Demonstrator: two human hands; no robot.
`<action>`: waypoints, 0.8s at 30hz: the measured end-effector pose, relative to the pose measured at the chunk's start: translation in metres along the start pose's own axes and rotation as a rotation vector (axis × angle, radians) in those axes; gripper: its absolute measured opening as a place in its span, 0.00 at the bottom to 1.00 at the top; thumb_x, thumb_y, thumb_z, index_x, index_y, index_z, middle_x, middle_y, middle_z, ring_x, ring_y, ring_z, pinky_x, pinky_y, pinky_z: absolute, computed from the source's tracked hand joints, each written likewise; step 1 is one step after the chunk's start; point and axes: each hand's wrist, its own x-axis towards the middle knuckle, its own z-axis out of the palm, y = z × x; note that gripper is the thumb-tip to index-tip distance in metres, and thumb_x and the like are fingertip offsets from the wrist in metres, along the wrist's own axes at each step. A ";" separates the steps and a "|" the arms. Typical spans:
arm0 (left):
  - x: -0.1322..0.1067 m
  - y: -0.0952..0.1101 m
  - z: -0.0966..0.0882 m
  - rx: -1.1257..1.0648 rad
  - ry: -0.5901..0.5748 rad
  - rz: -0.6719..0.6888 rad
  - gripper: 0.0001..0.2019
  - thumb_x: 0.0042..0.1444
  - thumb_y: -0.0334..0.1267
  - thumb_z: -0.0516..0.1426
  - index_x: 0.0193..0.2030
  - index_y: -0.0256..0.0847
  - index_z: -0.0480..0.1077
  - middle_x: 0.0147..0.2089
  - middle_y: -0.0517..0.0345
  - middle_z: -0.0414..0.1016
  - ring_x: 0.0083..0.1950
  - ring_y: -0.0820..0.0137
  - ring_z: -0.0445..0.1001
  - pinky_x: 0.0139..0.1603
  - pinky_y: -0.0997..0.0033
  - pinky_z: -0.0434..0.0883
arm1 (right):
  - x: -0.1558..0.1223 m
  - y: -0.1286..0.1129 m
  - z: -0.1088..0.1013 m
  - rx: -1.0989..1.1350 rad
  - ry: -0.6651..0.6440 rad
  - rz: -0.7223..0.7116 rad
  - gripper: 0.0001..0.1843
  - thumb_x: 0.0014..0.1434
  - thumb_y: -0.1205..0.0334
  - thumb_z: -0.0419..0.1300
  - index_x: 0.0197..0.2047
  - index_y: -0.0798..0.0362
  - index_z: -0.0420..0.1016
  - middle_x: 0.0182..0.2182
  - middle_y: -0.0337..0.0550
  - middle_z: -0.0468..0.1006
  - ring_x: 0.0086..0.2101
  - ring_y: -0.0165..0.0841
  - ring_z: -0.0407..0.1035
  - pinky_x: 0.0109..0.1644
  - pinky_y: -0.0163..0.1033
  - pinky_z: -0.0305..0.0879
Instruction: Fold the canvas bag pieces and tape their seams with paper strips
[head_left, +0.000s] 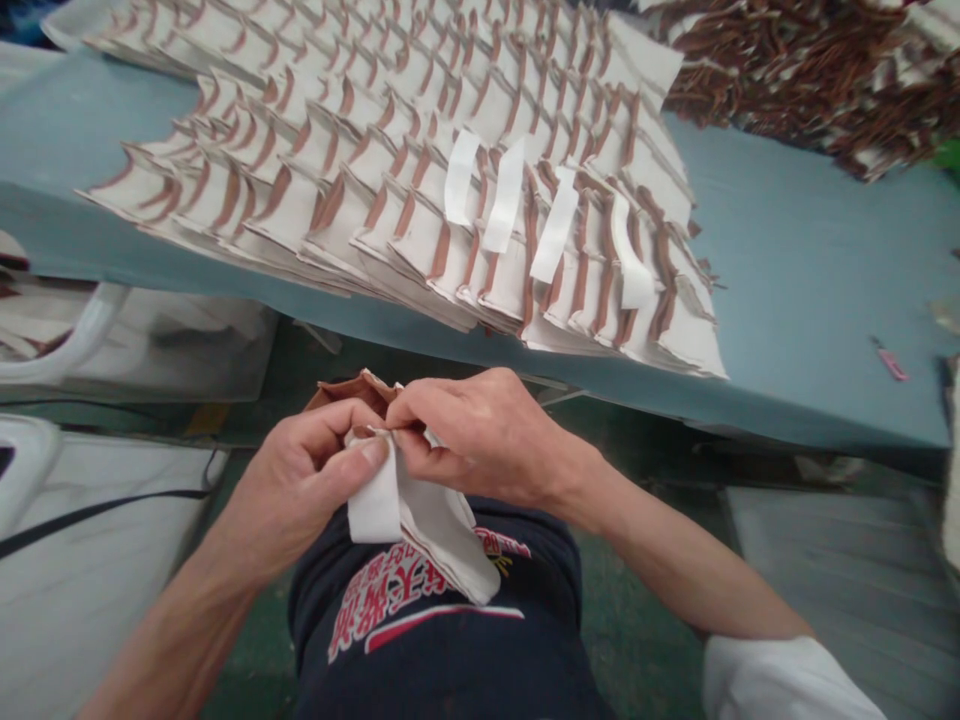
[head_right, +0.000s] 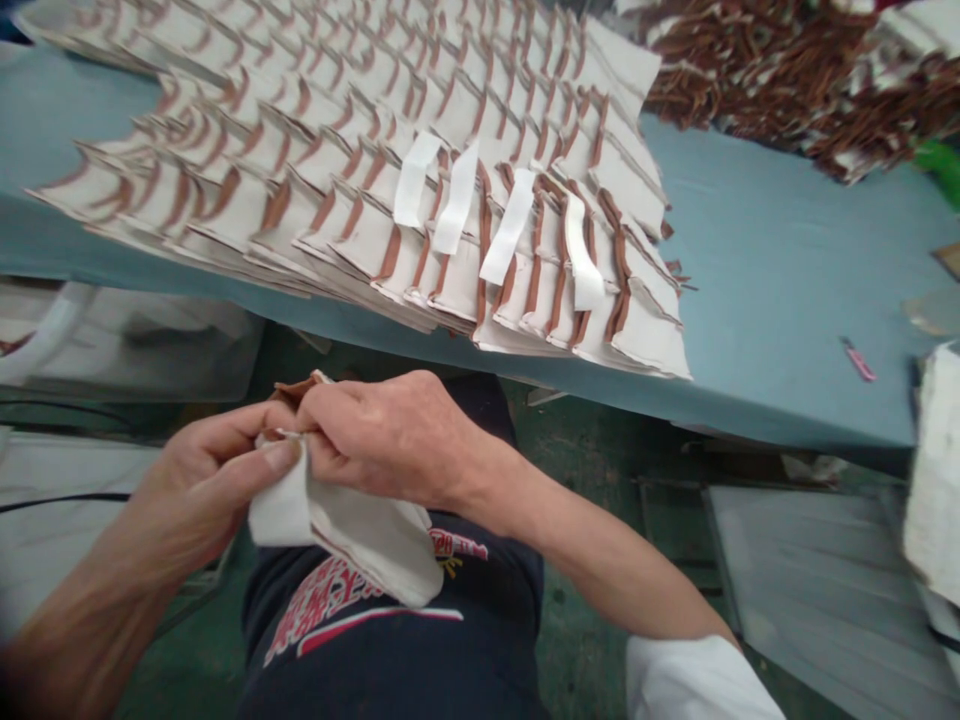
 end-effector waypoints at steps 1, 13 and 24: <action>0.000 0.000 0.000 -0.011 -0.013 -0.003 0.21 0.66 0.56 0.68 0.33 0.41 0.74 0.28 0.66 0.68 0.27 0.75 0.60 0.26 0.77 0.61 | 0.001 0.002 -0.001 0.082 -0.014 0.022 0.13 0.73 0.66 0.53 0.41 0.52 0.78 0.33 0.39 0.85 0.32 0.29 0.74 0.34 0.36 0.54; 0.004 0.004 0.015 0.164 0.206 0.098 0.16 0.57 0.48 0.67 0.26 0.43 0.69 0.23 0.69 0.63 0.25 0.75 0.57 0.24 0.75 0.55 | 0.011 0.007 -0.007 0.384 -0.116 0.160 0.06 0.66 0.66 0.58 0.38 0.52 0.76 0.29 0.33 0.75 0.29 0.27 0.63 0.38 0.35 0.54; -0.014 0.028 -0.008 0.516 0.070 0.206 0.15 0.67 0.52 0.64 0.38 0.46 0.84 0.36 0.59 0.87 0.34 0.65 0.81 0.33 0.72 0.74 | 0.011 0.008 -0.020 0.093 -0.119 -0.083 0.19 0.73 0.62 0.51 0.43 0.53 0.84 0.38 0.48 0.85 0.44 0.41 0.75 0.59 0.48 0.66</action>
